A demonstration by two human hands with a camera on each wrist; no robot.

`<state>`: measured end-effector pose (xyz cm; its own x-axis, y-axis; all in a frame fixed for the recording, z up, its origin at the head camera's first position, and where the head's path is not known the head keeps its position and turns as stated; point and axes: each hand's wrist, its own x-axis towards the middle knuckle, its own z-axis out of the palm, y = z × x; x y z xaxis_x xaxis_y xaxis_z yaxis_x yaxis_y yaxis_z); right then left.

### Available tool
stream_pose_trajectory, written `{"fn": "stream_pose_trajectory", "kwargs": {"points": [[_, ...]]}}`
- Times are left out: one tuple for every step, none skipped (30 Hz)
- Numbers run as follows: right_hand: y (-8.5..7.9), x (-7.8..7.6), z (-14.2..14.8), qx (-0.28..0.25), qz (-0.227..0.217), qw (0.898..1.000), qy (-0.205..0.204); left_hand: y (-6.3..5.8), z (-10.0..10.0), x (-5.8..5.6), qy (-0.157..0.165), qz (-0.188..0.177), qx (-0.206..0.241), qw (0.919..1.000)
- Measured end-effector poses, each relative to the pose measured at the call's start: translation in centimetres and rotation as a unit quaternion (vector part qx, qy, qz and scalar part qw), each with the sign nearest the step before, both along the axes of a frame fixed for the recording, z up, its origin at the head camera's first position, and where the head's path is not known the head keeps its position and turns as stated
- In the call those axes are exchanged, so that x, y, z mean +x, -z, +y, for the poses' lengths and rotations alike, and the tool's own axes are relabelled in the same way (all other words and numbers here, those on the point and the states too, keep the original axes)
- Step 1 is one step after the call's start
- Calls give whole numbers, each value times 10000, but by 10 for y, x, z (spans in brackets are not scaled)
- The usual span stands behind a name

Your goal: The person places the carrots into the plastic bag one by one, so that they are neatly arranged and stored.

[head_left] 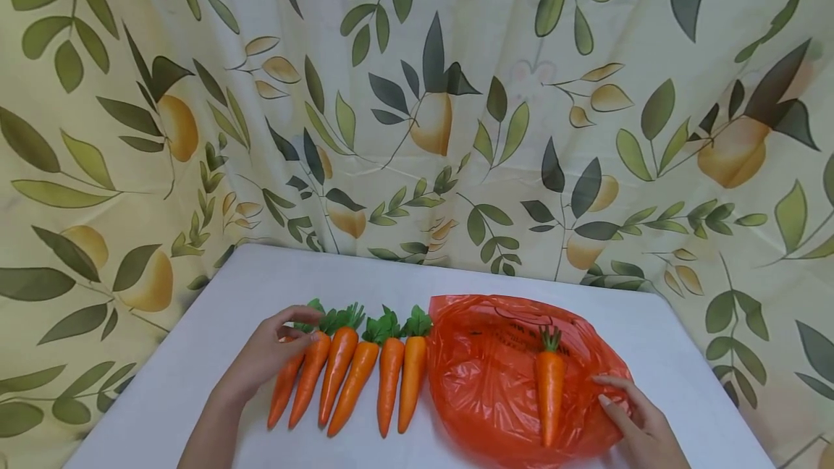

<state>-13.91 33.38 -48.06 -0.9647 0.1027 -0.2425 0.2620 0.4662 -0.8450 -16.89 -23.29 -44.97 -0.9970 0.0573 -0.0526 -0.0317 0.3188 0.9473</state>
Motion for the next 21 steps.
{"fn": "stream_pose_trajectory", "kwargs": {"points": [[0,0,0,-5,8,10000,-5,2,-5,1,-52,-34,-60,10000],[-1,0,0,-35,-17,10000,9,4,-10,1,-106,-62,-143,9998],[-1,0,-1,-36,-23,10000,13,5,-15,2,-170,-103,-190,9996],[-1,0,-1,-33,-49,10000,23,7,-19,3,-226,-150,-243,9993],[-1,0,-1,-38,-65,10000,33,9,-23,3,-264,-194,-287,9991],[-1,0,-1,-27,-76,10000,39,10,-27,4,-293,-235,-322,9988],[-1,0,0,-30,-85,9999,44,12,-30,5,-334,-289,-350,9984],[-1,0,0,-30,-96,9999,48,13,-34,6,-340,-340,-384,9981],[-1,0,0,-22,-88,9999,47,14,-37,7,-315,-406,-420,9978],[0,-1,0,-32,-89,9999,50,16,-39,8,-280,-478,-459,9974],[0,-1,0,-56,-94,9999,53,18,-42,10,-255,-563,-464,9970],[0,-1,1,-66,-90,9999,51,19,-45,11,-197,-629,-478,9967],[0,-1,1,-85,-91,9999,56,22,-47,12,-122,-685,-463,9965],[1,-1,1,-102,-89,9999,55,24,-49,12,-11,-750,-449,9962],[1,-1,1,-107,-86,9999,53,26,-50,13,108,-794,-431,9959],[1,0,1,-111,-87,9999,60,28,-51,13,224,-815,-372,9957],[1,0,1,-115,-88,9999,59,30,-52,13,334,-839,-313,9954],[0,0,1,-129,-94,9999,61,32,-53,14,463,-829,-266,9951],[0,0,1,-137,-95,9998,62,33,-53,14,562,-834,-221,9947],[0,0,1,-152,-94,9998,62,34,-53,14,637,-863,-195,9940],[0,1,0,-165,-90,9998,63,35,-53,15,685,-864,-186,9937]]}}
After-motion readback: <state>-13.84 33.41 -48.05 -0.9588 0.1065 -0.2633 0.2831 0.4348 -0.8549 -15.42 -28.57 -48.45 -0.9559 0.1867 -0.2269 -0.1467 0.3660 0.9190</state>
